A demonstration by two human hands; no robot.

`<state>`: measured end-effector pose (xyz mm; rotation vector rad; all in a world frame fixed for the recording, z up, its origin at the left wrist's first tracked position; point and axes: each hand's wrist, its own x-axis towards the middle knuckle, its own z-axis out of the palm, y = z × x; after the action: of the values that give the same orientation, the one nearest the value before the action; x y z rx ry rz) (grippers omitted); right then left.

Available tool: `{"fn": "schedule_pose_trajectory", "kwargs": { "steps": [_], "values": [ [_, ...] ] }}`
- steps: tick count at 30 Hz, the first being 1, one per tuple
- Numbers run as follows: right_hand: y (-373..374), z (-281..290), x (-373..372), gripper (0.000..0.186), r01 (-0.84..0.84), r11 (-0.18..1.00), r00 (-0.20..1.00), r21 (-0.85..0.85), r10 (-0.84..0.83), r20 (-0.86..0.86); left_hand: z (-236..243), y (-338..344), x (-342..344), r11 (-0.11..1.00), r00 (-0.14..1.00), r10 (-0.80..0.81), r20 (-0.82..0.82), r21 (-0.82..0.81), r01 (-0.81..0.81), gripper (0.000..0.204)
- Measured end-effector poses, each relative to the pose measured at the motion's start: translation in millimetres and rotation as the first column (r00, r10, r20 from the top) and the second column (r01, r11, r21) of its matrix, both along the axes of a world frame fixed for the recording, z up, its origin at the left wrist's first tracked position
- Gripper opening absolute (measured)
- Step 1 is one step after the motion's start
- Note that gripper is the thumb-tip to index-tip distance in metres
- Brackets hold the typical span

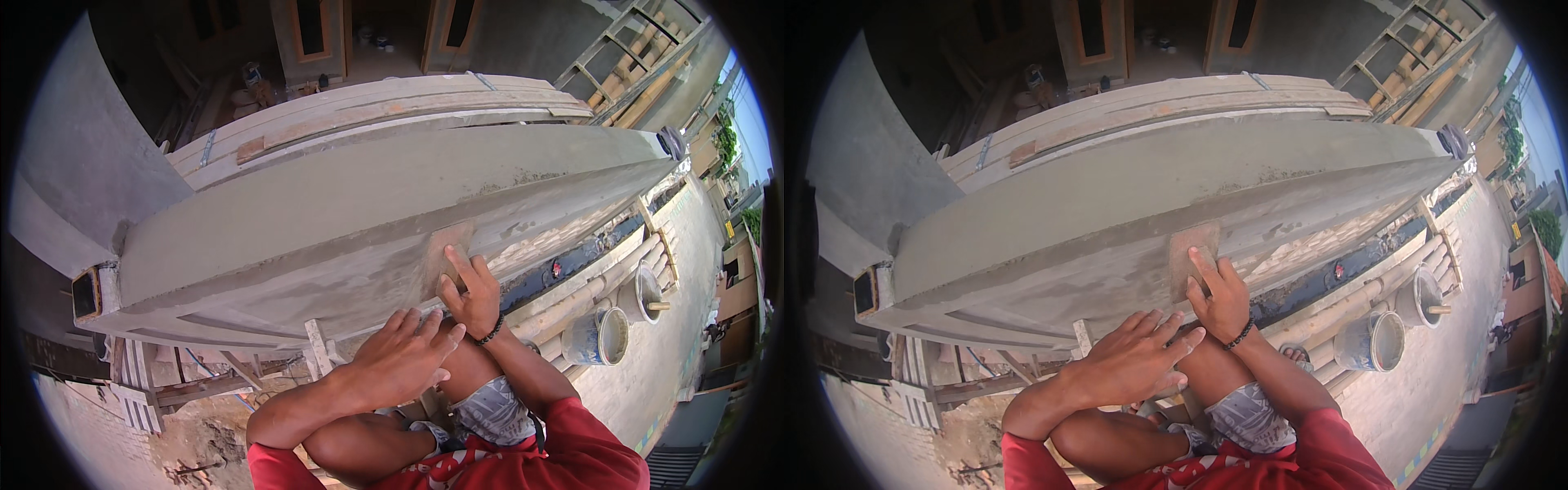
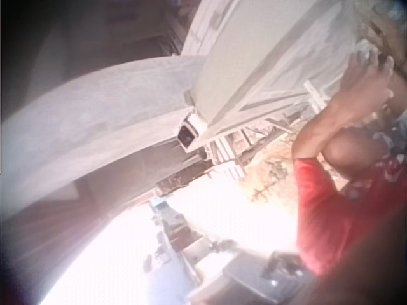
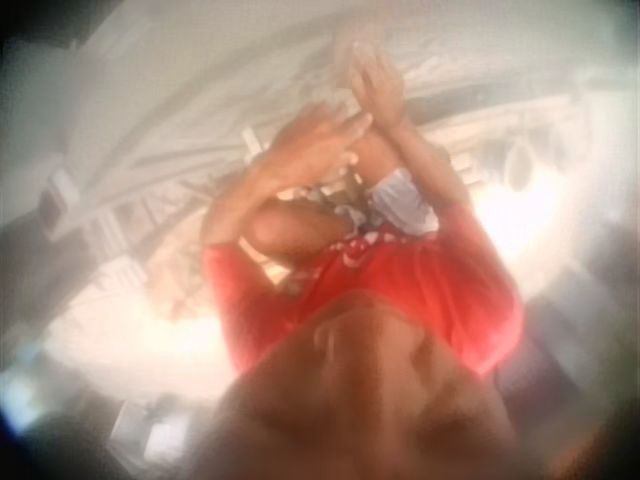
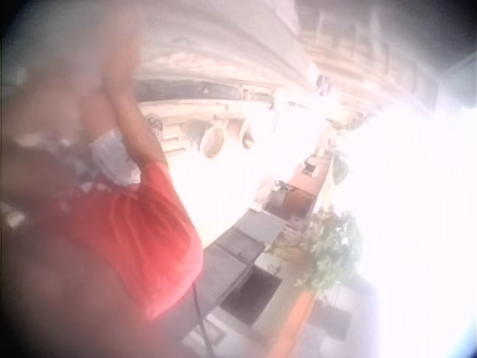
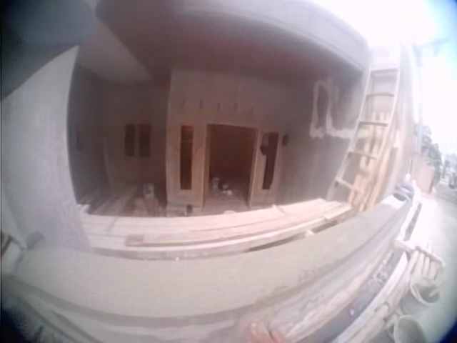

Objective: The person smooths a freshly plastered wall using a trowel. They repeatedly scrape and level the surface, occasionally dipping the trowel into a bucket to wet it before continuing to smooth the wall.

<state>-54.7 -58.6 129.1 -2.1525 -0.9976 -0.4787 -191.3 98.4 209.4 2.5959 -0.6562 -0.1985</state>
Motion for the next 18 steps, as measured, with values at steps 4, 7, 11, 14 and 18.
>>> {"fn": "schedule_pose_trajectory", "kwargs": {
  "steps": [4, 7, 11, 14, 18],
  "values": [
    [-6, 44, 24, 0.055, 0.106, 0.948, 0.993, 0.299, -0.117, 0.016, 3, 1, -2, 0.999, 1.0, -0.001, -0.028, 0.035, 0.002, 0.064],
    [21, 65, 33, 0.056, 0.131, 0.934, 0.98, 0.332, -0.171, 0.096, 9, 0, -3, 1.0, 1.0, 0.007, -0.018, 0.024, -0.006, 0.064],
    [20, 13, -2, 0.057, 0.048, 0.99, 0.998, 0.134, -0.052, 0.032, 7, -1, -1, 1.0, 1.0, -0.018, -0.018, 0.008, 0.019, 0.064],
    [2, 0, -5, 0.058, 0.002, 0.998, 0.999, 0.056, -0.005, 0.052, 6, 1, -1, 1.0, 1.0, -0.022, 0.017, 0.006, 0.022, 0.063],
    [9, 51, 22, 0.059, 0.134, 0.929, 0.987, 0.346, -0.156, 0.038, 9, -1, -4, 1.0, 1.0, -0.011, 0.0, 0.013, 0.011, 0.063]
  ]
}}
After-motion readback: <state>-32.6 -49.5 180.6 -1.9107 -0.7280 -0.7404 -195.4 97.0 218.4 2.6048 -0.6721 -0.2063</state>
